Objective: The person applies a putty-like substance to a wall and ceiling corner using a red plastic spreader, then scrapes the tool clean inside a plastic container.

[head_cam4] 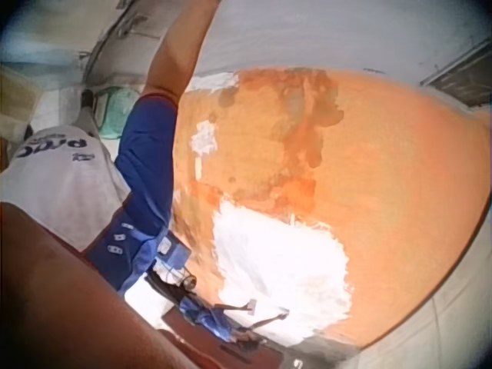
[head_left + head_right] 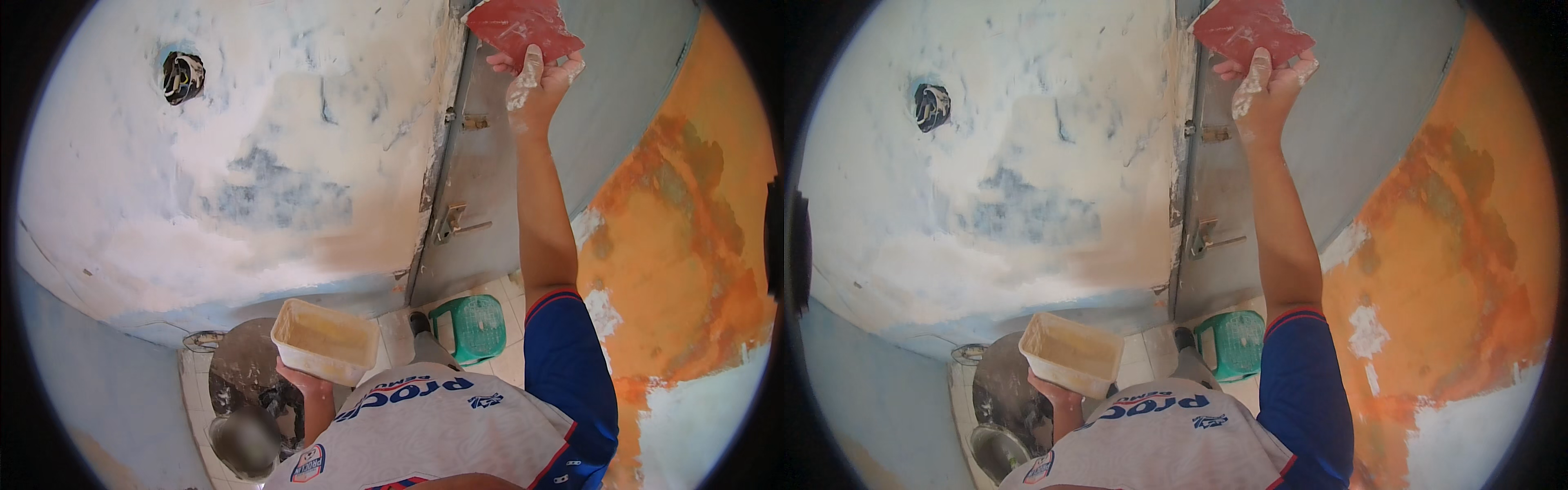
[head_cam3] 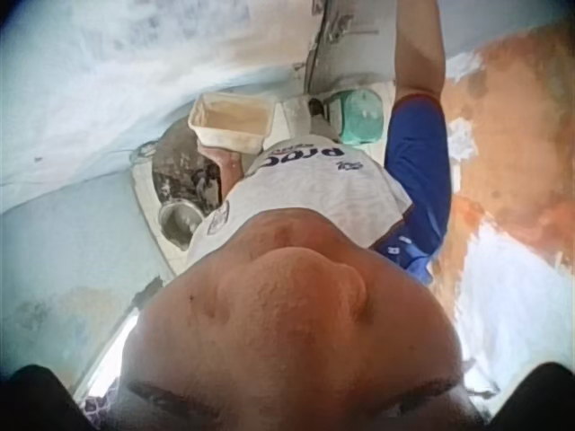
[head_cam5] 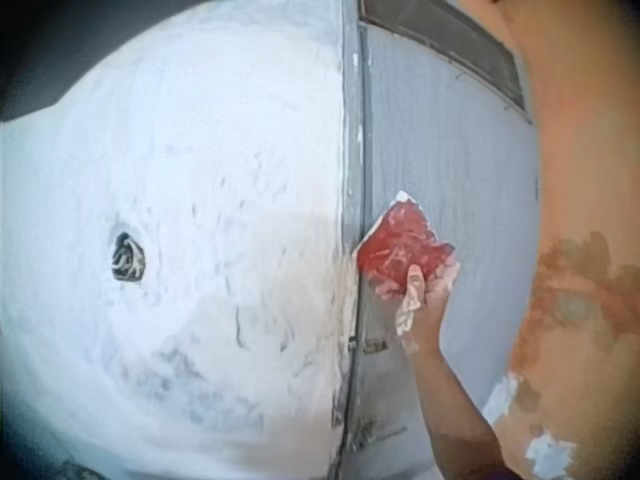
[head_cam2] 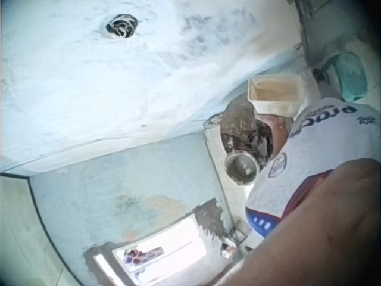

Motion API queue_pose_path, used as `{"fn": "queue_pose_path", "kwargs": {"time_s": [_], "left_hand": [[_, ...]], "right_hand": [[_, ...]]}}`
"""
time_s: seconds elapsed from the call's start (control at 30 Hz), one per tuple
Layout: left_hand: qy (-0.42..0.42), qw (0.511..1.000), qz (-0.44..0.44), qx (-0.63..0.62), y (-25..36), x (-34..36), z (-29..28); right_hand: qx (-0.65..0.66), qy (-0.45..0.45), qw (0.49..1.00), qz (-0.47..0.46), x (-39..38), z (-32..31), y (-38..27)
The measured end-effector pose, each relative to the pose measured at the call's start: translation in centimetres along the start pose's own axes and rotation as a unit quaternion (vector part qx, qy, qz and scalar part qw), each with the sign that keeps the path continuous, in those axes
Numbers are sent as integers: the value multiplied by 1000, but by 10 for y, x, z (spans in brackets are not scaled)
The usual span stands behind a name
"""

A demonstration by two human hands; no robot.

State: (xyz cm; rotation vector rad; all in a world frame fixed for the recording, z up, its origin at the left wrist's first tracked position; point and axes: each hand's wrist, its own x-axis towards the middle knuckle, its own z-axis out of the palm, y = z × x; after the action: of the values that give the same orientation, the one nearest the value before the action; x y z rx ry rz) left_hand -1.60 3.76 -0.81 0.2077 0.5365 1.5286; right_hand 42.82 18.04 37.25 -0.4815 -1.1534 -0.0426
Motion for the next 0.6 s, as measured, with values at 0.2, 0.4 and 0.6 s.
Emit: {"fn": "queue_pose_path", "kwargs": {"time_s": [0.2, 0.4, 0.6], "left_hand": [[12, 1000, 15, -8, -2, 21, 13], [-2, 1000, 3, -19, -9, 38, 22], [61, 998, 6, -17, -10, 45, 28]], "right_hand": [[26, -21, 999, 37, 21, -14, 28], [-17, -34, 998, 56, 16, -13, 25], [-33, -34, 999, 1, 16, -12, 24]]}}
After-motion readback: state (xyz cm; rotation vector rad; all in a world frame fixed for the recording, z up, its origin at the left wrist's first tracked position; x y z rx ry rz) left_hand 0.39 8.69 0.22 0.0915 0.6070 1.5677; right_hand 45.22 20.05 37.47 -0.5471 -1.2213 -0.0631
